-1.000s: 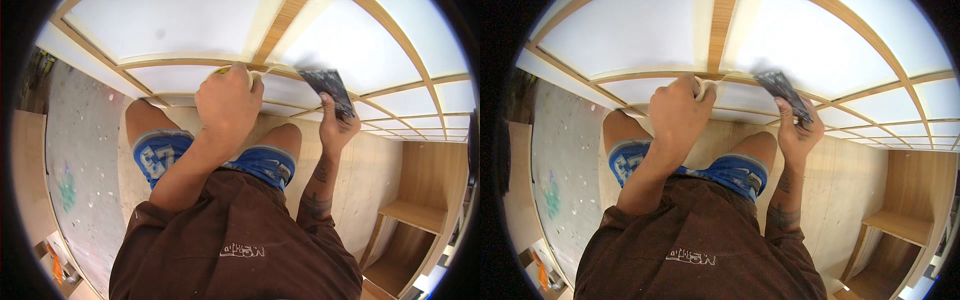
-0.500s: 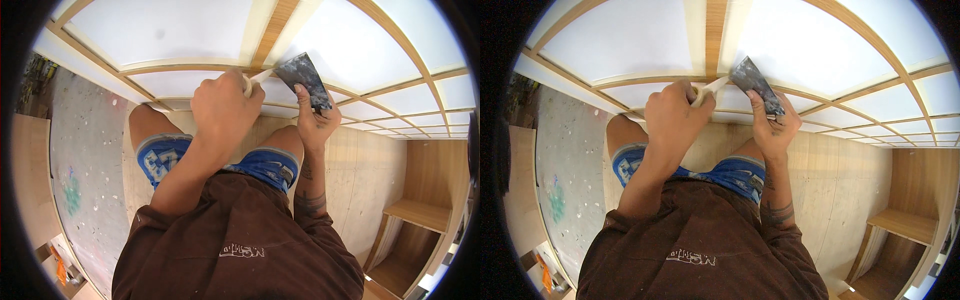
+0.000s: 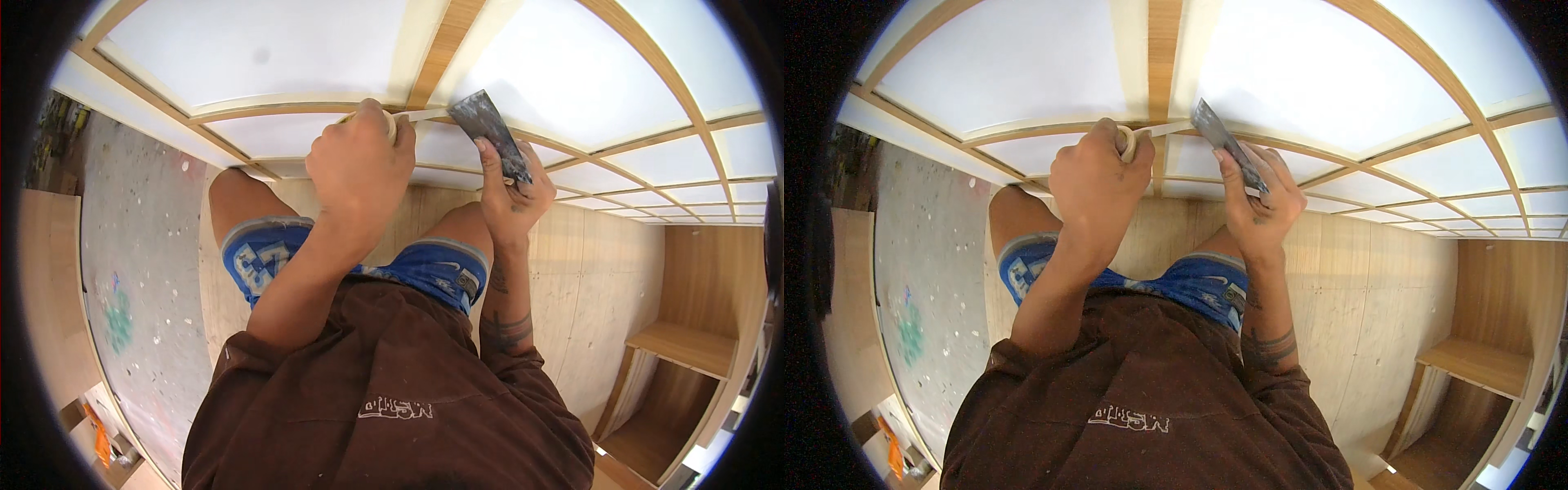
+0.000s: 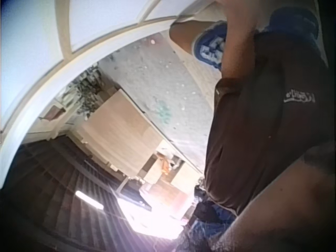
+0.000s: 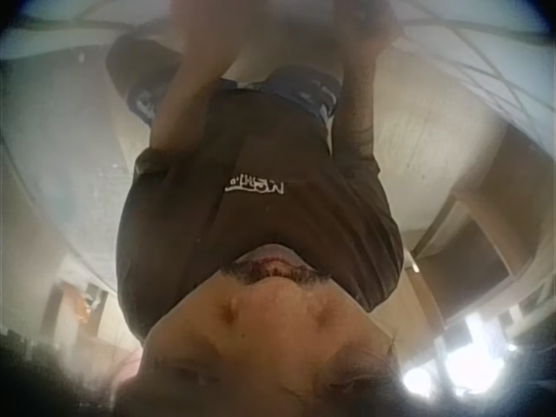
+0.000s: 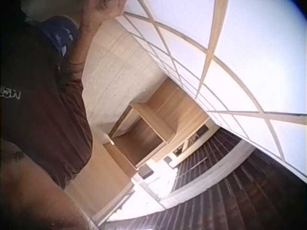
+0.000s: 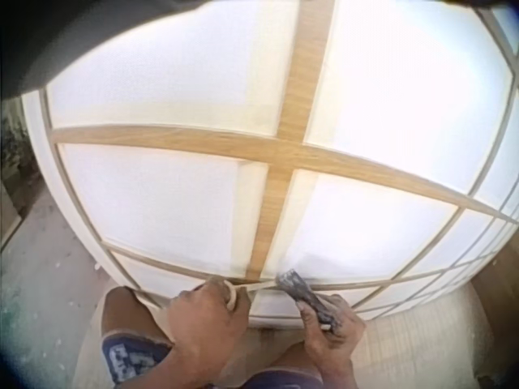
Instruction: The recorder is applying masking tape to a grid-like wooden frame and using a putty knife to secure or trim it.
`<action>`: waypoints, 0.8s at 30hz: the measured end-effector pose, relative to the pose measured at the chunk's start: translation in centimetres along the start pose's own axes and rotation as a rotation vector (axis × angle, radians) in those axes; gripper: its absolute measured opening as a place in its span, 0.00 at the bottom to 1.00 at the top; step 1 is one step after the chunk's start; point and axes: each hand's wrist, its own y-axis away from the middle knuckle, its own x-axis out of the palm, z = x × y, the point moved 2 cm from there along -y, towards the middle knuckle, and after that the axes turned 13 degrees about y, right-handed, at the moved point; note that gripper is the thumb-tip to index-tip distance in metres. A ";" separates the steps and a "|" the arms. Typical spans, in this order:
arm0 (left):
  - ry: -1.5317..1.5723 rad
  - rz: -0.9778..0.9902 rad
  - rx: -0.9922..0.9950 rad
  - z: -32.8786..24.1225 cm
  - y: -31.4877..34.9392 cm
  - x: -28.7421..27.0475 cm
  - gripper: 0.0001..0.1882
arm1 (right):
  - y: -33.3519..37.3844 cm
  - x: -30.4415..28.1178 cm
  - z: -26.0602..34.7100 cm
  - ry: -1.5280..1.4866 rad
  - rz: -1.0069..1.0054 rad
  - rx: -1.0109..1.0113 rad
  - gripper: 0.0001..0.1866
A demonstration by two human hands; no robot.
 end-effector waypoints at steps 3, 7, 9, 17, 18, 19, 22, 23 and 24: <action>-0.003 0.032 -0.005 -0.1 0.0 0.0 0.18 | 0.2 0.1 0.2 -0.023 -0.014 0.017 0.10; -0.025 0.026 -0.014 -0.3 0.1 0.1 0.18 | 0.3 0.0 -0.3 -0.056 0.009 0.033 0.10; -0.029 0.028 -0.012 -0.3 0.2 0.1 0.18 | 0.3 0.1 -0.3 -0.081 0.025 0.019 0.10; -0.021 -0.020 -0.030 -0.3 0.3 0.3 0.20 | -0.6 0.7 -1.1 -0.051 -0.003 -0.004 0.09; -0.021 -0.020 -0.024 -0.3 0.4 0.3 0.20 | -0.7 0.5 -1.6 -0.059 -0.039 -0.043 0.08; -0.021 -0.021 -0.019 -0.4 0.4 0.2 0.20 | -0.7 0.3 -1.9 -0.059 -0.037 -0.044 0.08; -0.025 0.004 -0.042 -0.5 0.3 0.2 0.20 | -0.2 -0.2 -2.4 -0.057 -0.085 0.052 0.08; -0.026 0.002 -0.046 -0.4 0.3 0.2 0.20 | 0.0 -0.5 -2.2 -0.059 -0.082 0.051 0.08; -0.015 -0.009 -0.035 -0.3 0.3 0.3 0.20 | 0.1 -0.7 -2.1 -0.032 -0.062 0.079 0.08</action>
